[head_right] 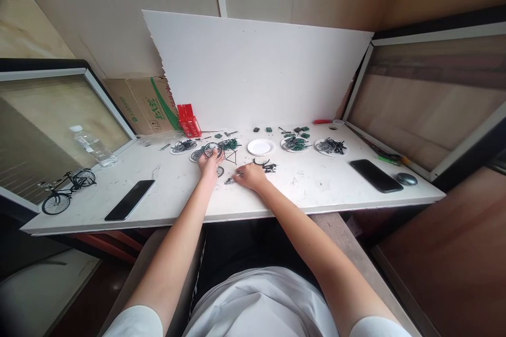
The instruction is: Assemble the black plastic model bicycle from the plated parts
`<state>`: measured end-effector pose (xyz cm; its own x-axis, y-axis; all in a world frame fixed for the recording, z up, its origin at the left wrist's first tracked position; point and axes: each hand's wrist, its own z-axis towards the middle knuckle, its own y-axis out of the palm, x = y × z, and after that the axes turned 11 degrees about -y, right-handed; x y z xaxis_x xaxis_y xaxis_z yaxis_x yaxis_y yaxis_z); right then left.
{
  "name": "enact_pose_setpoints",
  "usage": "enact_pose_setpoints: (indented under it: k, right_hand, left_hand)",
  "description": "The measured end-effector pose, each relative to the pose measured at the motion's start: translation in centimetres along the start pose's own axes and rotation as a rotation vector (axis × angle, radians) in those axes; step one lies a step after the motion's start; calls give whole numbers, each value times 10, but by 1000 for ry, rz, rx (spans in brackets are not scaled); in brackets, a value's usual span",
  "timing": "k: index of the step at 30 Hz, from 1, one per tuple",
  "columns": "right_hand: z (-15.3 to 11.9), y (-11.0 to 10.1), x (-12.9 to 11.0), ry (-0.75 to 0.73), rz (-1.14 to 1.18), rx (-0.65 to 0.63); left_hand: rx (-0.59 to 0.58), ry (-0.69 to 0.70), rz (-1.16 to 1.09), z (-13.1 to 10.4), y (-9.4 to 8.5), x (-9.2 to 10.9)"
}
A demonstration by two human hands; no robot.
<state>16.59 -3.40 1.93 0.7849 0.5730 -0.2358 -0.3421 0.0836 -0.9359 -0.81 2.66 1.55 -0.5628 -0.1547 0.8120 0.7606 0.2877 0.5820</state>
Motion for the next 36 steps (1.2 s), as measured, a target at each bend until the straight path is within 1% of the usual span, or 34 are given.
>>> enact_pose_setpoints:
  k: [7,12,16,27,32,36]
  right_hand:
    - [0,-1,-3,-23,-50,-21]
    - [-1,-2,-5,5,-75,-20]
    - [-1,-3,-7,16,-46,-13]
    - [11,9,-12,115,-61,24]
    - [13,13,-11,128,-43,35]
    - [16,15,-14,132,-59,25]
  left_hand:
    - [8,12,-2,-2,1,1]
    - [12,13,-12,-2,2,2]
    - [17,19,-5,-1,2,1]
    - [22,18,30,1,0,-1]
    - [30,10,21,-1,2,0]
    - [34,8,25,0,2,0]
